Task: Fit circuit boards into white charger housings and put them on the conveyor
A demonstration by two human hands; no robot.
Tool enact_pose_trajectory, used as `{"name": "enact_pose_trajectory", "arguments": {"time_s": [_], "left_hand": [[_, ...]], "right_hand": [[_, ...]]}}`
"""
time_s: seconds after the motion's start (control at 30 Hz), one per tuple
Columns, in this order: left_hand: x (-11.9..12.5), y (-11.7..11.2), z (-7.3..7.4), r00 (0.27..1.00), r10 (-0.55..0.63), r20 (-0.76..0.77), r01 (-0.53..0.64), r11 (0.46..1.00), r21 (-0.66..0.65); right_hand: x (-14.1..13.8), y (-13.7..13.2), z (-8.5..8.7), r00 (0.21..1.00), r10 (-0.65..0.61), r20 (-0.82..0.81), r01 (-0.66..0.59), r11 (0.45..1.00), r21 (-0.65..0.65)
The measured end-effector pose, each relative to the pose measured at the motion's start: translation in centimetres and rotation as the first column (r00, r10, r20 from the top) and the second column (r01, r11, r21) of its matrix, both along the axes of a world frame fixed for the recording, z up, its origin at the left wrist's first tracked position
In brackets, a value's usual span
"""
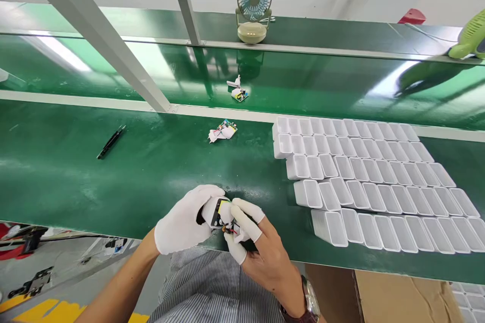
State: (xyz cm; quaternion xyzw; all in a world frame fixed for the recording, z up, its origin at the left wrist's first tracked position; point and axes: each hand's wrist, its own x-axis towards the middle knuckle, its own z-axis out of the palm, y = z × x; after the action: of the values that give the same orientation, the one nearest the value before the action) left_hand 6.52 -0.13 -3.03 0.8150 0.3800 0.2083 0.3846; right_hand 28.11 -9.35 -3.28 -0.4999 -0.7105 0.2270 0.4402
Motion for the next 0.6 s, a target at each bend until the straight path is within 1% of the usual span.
{"name": "enact_pose_trajectory", "arguments": {"time_s": [0.13, 0.3, 0.43, 0.53, 0.6], "left_hand": [[-0.1, 0.1, -0.1, 1.000, 0.005, -0.009, -0.005, 1.000, -0.012], [-0.1, 0.0, -0.2, 1.000, 0.019, 0.005, -0.018, 1.000, -0.025], [-0.1, -0.1, -0.2, 1.000, 0.027, 0.011, -0.026, 0.999, -0.030], [-0.2, -0.1, -0.5, 0.998, 0.051, 0.031, -0.050, 0.998, -0.034], [-0.1, 0.0, -0.5, 0.996, 0.060, 0.065, -0.061, 0.998, -0.001]], "right_hand": [[0.0, 0.1, 0.3, 1.000, -0.005, 0.027, 0.005, 1.000, 0.000], [-0.3, 0.4, 0.7, 0.992, 0.028, 0.121, -0.028, 1.000, 0.000], [-0.7, 1.1, 0.6, 0.982, 0.040, 0.185, -0.037, 0.999, -0.019], [-1.1, 1.7, 0.6, 0.982, 0.048, 0.184, -0.049, 0.999, 0.001], [-1.4, 2.0, 0.7, 0.982, 0.037, 0.183, -0.045, 0.998, 0.040]]}}
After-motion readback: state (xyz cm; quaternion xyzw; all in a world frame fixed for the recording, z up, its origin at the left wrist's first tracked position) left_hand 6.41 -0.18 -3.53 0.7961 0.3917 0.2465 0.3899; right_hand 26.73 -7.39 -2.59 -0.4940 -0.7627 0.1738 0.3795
